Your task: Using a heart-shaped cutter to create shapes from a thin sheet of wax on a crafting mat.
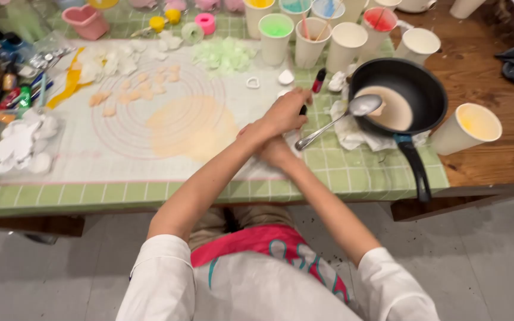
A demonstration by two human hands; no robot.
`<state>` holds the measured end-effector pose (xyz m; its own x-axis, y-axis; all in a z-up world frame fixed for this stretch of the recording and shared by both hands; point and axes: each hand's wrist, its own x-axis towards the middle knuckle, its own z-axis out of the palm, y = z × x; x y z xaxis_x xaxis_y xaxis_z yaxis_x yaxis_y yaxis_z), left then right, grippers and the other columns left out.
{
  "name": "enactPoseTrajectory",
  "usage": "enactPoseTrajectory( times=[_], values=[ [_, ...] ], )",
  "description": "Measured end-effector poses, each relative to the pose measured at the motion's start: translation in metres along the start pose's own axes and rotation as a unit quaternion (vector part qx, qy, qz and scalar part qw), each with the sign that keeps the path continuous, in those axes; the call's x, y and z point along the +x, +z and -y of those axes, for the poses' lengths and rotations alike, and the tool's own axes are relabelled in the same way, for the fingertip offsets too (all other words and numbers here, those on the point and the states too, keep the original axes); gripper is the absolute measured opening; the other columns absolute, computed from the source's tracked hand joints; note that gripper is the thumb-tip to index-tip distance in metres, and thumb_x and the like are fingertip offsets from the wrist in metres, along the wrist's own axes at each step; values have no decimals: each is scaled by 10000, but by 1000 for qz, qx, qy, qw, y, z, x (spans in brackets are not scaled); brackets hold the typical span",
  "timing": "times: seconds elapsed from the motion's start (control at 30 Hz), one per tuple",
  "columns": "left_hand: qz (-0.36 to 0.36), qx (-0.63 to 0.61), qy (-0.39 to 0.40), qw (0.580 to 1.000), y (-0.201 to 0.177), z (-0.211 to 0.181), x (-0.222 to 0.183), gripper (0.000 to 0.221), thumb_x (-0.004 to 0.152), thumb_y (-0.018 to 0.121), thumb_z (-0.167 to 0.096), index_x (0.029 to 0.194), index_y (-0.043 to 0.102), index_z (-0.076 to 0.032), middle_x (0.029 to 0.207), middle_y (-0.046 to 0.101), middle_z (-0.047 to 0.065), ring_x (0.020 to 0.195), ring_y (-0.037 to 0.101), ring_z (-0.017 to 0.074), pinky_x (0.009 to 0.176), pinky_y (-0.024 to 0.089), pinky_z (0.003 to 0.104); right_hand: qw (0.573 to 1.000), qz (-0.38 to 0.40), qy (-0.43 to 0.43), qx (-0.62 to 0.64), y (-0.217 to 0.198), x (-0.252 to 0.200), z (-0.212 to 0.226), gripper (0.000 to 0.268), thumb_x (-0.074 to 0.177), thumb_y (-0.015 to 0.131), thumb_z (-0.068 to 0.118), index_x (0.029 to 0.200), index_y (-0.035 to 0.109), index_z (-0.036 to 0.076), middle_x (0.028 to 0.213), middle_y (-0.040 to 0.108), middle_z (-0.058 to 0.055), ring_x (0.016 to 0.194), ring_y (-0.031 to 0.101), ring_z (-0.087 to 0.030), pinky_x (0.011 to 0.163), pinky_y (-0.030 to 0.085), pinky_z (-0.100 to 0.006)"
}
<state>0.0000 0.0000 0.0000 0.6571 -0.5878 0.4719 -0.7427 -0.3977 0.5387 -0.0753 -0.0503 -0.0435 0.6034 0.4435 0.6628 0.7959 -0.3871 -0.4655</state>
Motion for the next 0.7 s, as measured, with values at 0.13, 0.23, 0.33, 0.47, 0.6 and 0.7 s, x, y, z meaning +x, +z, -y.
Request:
enactPoseTrajectory(
  times=[0.13,0.23,0.33,0.47,0.6,0.7],
  values=[
    [26,-13,-63,998,22,50,53,330,807,762,-56,1102,624,-106,1067,699,133,1045,701,332,911,556,435,984,53,163,48,5,-11,-18,216,766,749,63,944,667,-28,870,716,-213,789,697,-366,742,556,-450],
    [-154,-4,-32,988,19,53,77,439,777,692,54,1163,523,-70,1098,637,168,1054,637,419,898,507,501,980,35,170,92,-4,-8,2,238,794,721,62,1014,675,-16,995,715,-205,881,739,-337,785,591,-411],
    [-176,2,-39,984,33,68,98,463,733,652,100,1130,479,-62,1117,612,197,1011,614,450,825,492,519,980,35,179,84,-9,-4,4,273,771,720,47,1030,687,-31,1016,714,-224,917,719,-364,811,582,-419],
    [-132,28,-76,988,22,56,96,497,706,685,89,1117,454,-69,1094,594,204,1016,601,459,817,485,537,979,83,181,34,-13,3,9,246,755,759,70,974,712,-33,955,722,-222,888,710,-372,790,567,-421],
    [-149,-65,-55,985,-29,36,82,545,644,753,16,1116,488,-44,1068,633,181,915,635,399,762,506,498,974,62,205,79,-22,11,25,211,860,746,125,1040,738,15,925,713,-152,814,721,-281,748,583,-359],
    [-78,48,-183,979,-50,83,62,228,889,646,-34,1094,656,-132,1000,741,103,1001,713,315,872,541,452,986,49,147,54,-28,15,35,162,904,755,154,1010,753,31,924,722,-118,827,706,-247,740,570,-351]
  ],
)
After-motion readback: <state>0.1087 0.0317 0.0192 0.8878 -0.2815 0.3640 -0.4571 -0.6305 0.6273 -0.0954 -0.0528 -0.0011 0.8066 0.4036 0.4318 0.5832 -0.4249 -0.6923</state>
